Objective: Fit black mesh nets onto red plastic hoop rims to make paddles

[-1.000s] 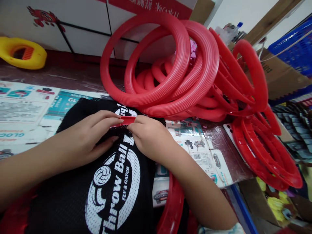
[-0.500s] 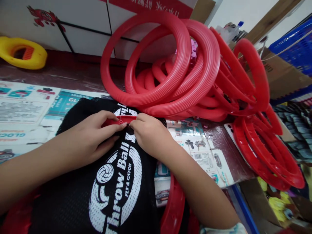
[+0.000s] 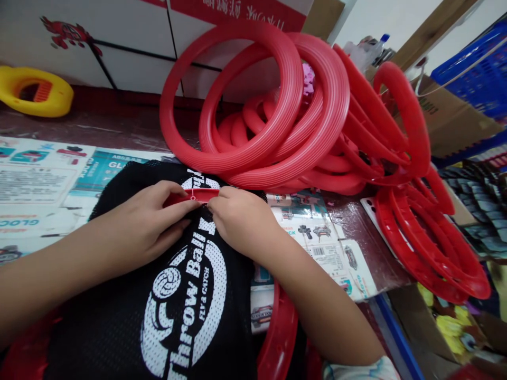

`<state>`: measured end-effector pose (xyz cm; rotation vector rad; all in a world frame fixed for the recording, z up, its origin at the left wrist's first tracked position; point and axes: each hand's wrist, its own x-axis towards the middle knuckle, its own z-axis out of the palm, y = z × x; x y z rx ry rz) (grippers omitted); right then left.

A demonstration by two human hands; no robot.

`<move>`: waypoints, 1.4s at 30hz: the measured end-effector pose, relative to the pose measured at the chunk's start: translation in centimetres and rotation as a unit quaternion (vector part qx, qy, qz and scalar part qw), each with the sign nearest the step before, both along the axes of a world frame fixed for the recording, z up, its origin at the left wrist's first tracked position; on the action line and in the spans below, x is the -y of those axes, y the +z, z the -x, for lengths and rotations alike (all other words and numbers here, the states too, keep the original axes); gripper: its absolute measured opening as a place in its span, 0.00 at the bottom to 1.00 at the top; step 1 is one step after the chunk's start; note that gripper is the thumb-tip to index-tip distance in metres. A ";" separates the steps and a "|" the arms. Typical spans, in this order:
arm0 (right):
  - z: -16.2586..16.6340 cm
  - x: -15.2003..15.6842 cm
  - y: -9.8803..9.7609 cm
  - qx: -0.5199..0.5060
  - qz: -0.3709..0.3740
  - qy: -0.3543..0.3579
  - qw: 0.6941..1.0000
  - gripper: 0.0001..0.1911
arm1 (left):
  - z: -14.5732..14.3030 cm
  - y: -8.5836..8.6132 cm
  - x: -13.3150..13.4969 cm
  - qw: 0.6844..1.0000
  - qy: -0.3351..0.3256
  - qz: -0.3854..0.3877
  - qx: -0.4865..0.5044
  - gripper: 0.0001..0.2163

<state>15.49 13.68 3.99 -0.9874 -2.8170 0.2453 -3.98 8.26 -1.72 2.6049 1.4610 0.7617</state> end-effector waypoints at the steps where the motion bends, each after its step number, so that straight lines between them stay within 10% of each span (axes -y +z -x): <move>1: -0.1 0.1 0.5 -0.016 0.026 0.003 1.000 0.10 | 0.0 0.1 0.1 1.000 0.007 -0.002 -0.004 0.15; 9: -0.5 1.0 3.0 -0.022 0.266 0.063 0.962 0.10 | 1.2 2.1 1.4 0.981 0.100 -0.020 -0.168 0.12; 20: -0.5 0.6 1.6 -0.102 0.110 0.036 0.988 0.12 | -0.5 1.2 0.7 1.000 -0.008 -0.012 0.013 0.13; 42: 0.1 -0.8 -0.6 -0.092 0.058 -0.040 0.993 0.17 | -0.1 0.8 0.4 1.000 -0.027 -0.010 0.002 0.14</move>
